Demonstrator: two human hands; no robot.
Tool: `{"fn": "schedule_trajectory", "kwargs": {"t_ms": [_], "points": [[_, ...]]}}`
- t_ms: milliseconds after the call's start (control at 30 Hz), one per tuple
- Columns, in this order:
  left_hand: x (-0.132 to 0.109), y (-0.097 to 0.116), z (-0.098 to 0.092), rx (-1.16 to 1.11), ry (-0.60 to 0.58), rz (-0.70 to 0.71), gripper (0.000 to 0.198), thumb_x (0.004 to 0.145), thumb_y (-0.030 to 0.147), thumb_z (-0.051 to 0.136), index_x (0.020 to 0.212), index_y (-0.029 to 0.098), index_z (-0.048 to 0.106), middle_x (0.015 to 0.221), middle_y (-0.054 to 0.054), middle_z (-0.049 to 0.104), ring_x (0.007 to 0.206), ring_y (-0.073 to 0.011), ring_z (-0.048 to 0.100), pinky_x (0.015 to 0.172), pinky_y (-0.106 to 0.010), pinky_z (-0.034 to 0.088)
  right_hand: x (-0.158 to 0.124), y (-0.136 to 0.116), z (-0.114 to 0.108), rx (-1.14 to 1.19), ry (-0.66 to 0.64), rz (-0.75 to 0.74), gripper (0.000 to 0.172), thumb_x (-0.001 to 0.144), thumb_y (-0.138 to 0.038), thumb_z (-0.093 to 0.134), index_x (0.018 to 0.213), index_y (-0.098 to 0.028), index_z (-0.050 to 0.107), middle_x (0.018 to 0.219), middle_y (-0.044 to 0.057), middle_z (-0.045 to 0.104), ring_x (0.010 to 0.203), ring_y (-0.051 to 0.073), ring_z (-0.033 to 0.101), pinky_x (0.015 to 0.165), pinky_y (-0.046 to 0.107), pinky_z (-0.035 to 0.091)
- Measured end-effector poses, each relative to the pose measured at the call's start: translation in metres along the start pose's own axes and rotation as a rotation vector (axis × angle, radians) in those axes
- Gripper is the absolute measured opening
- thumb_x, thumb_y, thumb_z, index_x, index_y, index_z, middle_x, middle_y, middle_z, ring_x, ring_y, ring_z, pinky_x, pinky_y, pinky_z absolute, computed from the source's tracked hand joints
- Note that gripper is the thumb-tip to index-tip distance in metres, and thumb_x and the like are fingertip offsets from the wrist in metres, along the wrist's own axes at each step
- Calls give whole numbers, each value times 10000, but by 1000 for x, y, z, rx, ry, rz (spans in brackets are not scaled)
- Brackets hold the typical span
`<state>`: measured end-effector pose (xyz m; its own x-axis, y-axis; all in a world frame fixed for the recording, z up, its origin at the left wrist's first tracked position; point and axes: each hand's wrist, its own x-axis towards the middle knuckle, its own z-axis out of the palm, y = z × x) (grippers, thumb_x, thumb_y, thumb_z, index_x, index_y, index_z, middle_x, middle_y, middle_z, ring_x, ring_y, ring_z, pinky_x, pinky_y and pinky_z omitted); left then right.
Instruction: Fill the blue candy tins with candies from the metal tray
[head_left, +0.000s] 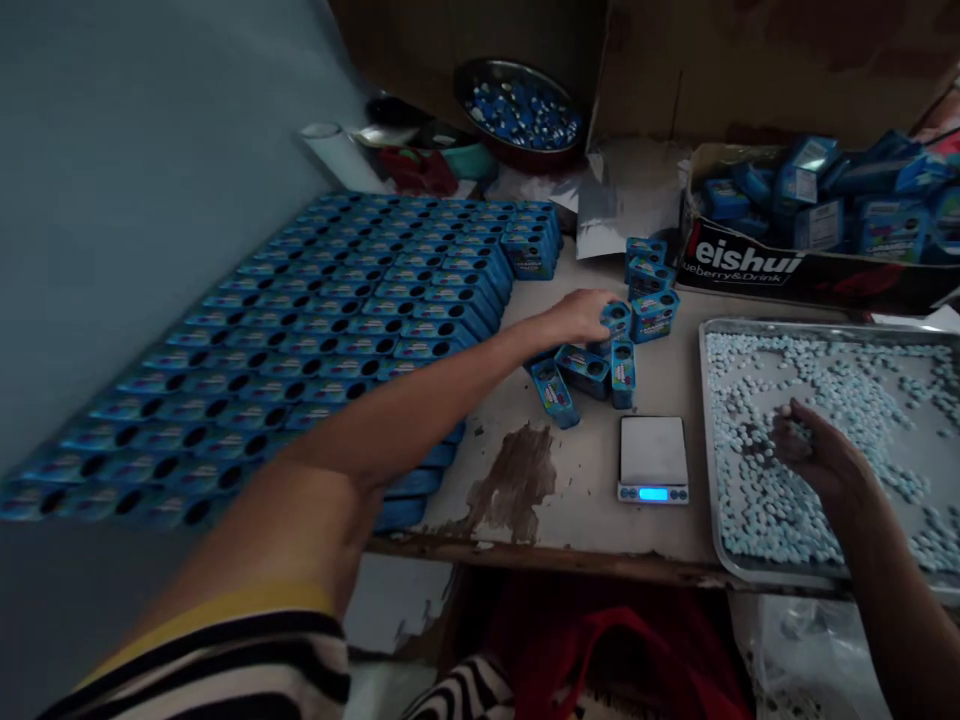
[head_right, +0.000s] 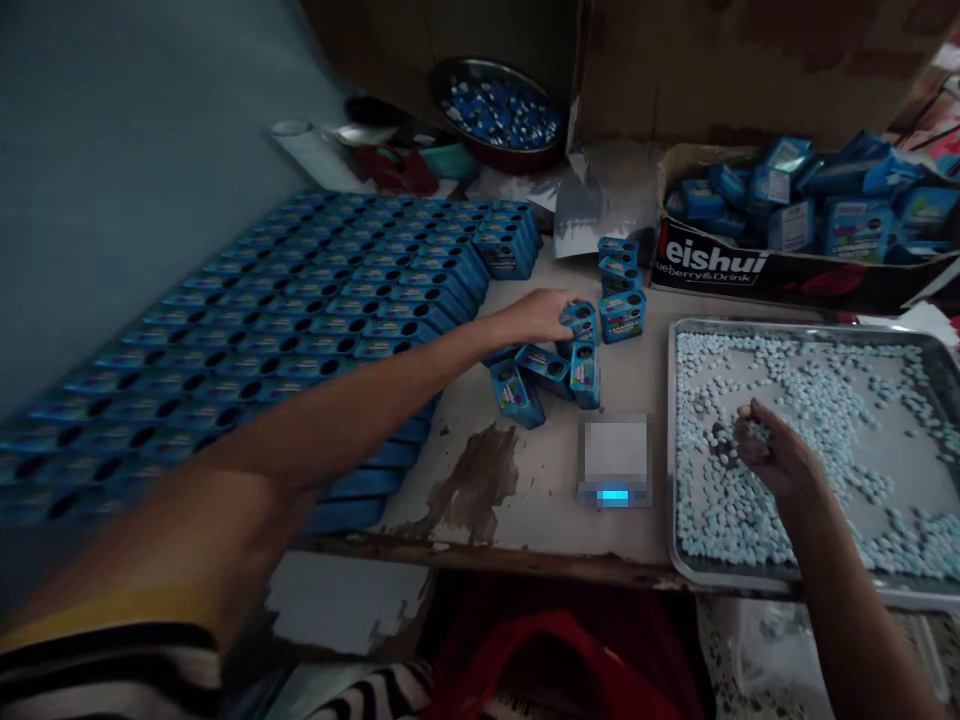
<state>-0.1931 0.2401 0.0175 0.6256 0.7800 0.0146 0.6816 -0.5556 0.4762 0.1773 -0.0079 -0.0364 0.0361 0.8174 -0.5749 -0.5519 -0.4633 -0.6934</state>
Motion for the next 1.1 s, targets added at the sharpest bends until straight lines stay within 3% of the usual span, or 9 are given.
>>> {"fn": "schedule_trajectory", "kwargs": {"t_ms": [167, 267, 367, 467, 567, 667, 833, 967, 1100], "points": [[-23, 46, -63, 135, 255, -167, 584, 828, 114, 722, 1412, 134, 714, 1319, -72, 800, 1206, -271, 732, 1188, -483, 555, -2, -7, -2, 255, 84, -71, 150, 990, -205, 684, 895, -226, 571, 682, -40, 554, 478, 60, 448, 402, 116, 408], [-65, 92, -93, 77, 282, -16, 624, 838, 164, 776, 1458, 193, 710, 1326, 2, 788, 1251, -242, 725, 1219, -441, 530, -2, -11, 2, 369, 145, -104, 120, 986, -143, 601, 909, -219, 550, 707, -25, 560, 514, 67, 512, 412, 113, 420], [-106, 139, -75, 26, 34, 157, 607, 827, 206, 789, 1431, 257, 745, 1302, 9, 806, 1200, -263, 764, 1118, -393, 583, -1, -11, 11, 326, 156, -105, 152, 941, -62, 581, 925, -211, 551, 717, -21, 570, 532, 66, 533, 421, 106, 422], [-128, 164, -20, 99, -162, 177, 582, 855, 155, 713, 1428, 249, 741, 1257, -44, 829, 1152, -296, 790, 1036, -391, 614, 0, -7, 20, 155, 117, -88, 169, 922, -41, 631, 921, -197, 565, 713, -22, 599, 498, 48, 491, 404, 95, 382], [-136, 161, 33, 122, -183, 100, 640, 863, 68, 626, 1478, 228, 694, 1325, -93, 813, 1204, -310, 785, 1028, -395, 620, -5, 0, 28, -43, 75, -60, 146, 944, -125, 712, 909, -189, 586, 644, -51, 566, 421, 29, 381, 351, 99, 289], [-144, 142, 54, -32, -122, 127, 646, 901, 76, 636, 1526, 239, 647, 1470, -82, 754, 1335, -269, 738, 1130, -368, 587, -14, 6, 39, -171, 35, -55, 167, 974, -242, 763, 915, -183, 618, 580, -77, 520, 388, 24, 325, 344, 108, 280], [-175, 108, 33, -153, 57, 237, 714, 882, 239, 825, 1568, 258, 629, 1589, -86, 675, 1486, -294, 639, 1284, -436, 493, -39, -4, 67, -144, -66, -14, 214, 927, -218, 829, 893, -195, 619, 674, -25, 630, 484, 47, 463, 391, 112, 376], [-208, 82, 11, -173, 242, 214, 480, 930, 369, 804, 1404, 310, 760, 1394, -50, 796, 1285, -299, 767, 1155, -428, 604, -61, -19, 95, -218, -72, -32, 241, 823, -139, 902, 921, -174, 685, 771, 12, 688, 598, 68, 561, 463, 135, 455], [-232, 66, 5, -192, 330, 240, 411, 965, 448, 774, 1360, 338, 793, 1309, -29, 832, 1180, -297, 811, 1048, -414, 668, -80, -26, 120, -464, -124, -66, 218, 844, -184, 925, 890, -163, 713, 741, 1, 662, 554, 42, 491, 458, 150, 389]]}}
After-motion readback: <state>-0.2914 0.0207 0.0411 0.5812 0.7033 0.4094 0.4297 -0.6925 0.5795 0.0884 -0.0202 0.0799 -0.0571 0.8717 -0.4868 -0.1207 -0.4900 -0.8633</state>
